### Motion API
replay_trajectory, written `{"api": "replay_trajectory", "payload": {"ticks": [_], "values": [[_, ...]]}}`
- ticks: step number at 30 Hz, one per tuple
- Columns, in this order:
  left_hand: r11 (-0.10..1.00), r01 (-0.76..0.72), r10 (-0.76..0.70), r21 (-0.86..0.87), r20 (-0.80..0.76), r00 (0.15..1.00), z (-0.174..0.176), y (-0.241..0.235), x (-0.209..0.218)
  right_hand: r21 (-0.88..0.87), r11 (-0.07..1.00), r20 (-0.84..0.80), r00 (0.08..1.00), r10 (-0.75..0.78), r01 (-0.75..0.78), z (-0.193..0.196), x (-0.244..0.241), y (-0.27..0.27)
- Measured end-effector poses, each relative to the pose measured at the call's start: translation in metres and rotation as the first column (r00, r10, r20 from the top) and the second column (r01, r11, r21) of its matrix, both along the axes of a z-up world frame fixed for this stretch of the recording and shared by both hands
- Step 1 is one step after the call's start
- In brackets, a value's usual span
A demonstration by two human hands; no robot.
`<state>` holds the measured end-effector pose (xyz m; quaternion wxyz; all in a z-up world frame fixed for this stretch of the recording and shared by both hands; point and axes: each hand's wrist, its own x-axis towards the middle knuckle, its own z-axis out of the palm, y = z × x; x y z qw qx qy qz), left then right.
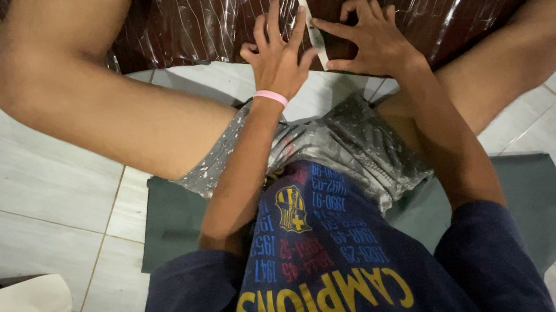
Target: The person sits cross-legged on the floor and applies strips of white tape to a brown mat. They use a small white tool to press the tape down firmly along its length, repeating the process for multiple strips.
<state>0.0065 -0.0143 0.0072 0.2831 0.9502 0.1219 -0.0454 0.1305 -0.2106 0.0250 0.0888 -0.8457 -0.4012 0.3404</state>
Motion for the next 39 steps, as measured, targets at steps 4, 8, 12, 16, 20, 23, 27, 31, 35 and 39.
{"api": "replay_trajectory", "payload": {"ticks": [4, 8, 12, 16, 20, 23, 27, 31, 35, 39], "values": [[0.998, -0.013, 0.008, -0.057, -0.08, 0.997, 0.005, -0.006, 0.002, -0.004, 1.0, -0.039, 0.999, -0.031, 0.031, 0.0, -0.002, -0.003], [0.959, 0.164, -0.126, 0.233, -0.172, 0.977, 0.004, -0.041, 0.015, 0.229, 0.968, -0.023, 0.994, -0.104, 0.106, 0.003, 0.006, -0.003], [0.592, 0.558, -0.246, 0.581, -0.529, 0.812, -0.002, -0.106, 0.04, 0.56, 0.734, -0.005, 0.888, -0.461, 0.384, 0.013, 0.024, 0.008], [0.677, 0.532, -0.074, 0.509, -0.672, 0.737, -0.016, -0.153, 0.057, 0.233, 0.968, -0.025, 0.995, 0.1, -0.091, 0.035, 0.019, 0.022], [0.928, 0.331, -0.118, 0.17, -0.708, 0.696, -0.036, -0.177, 0.057, -0.023, 0.909, 0.004, 0.91, 0.415, -0.415, 0.049, 0.012, 0.036], [0.964, 0.248, -0.105, 0.093, -0.725, 0.681, -0.051, -0.186, 0.054, -0.023, 0.875, 0.019, 0.875, 0.484, -0.484, 0.052, 0.015, 0.047], [0.984, 0.17, -0.077, 0.051, -0.738, 0.67, -0.056, -0.195, 0.053, 0.052, 0.892, -0.02, 0.892, 0.451, -0.449, 0.054, 0.014, 0.051], [0.959, 0.271, -0.151, 0.083, -0.659, 0.737, -0.046, -0.18, 0.051, -0.033, 0.816, 0.266, 0.782, 0.564, -0.577, 0.055, 0.01, 0.056], [0.805, 0.591, -0.336, 0.049, -0.784, 0.522, -0.031, -0.149, 0.061, 0.125, 0.839, 0.322, 0.822, 0.47, -0.53, 0.053, 0.036, 0.057], [0.84, 0.142, 0.052, 0.523, -0.339, 0.939, -0.015, -0.126, 0.05, 0.251, 0.812, 0.593, 0.746, 0.302, -0.528, 0.042, 0.052, 0.058]]}}
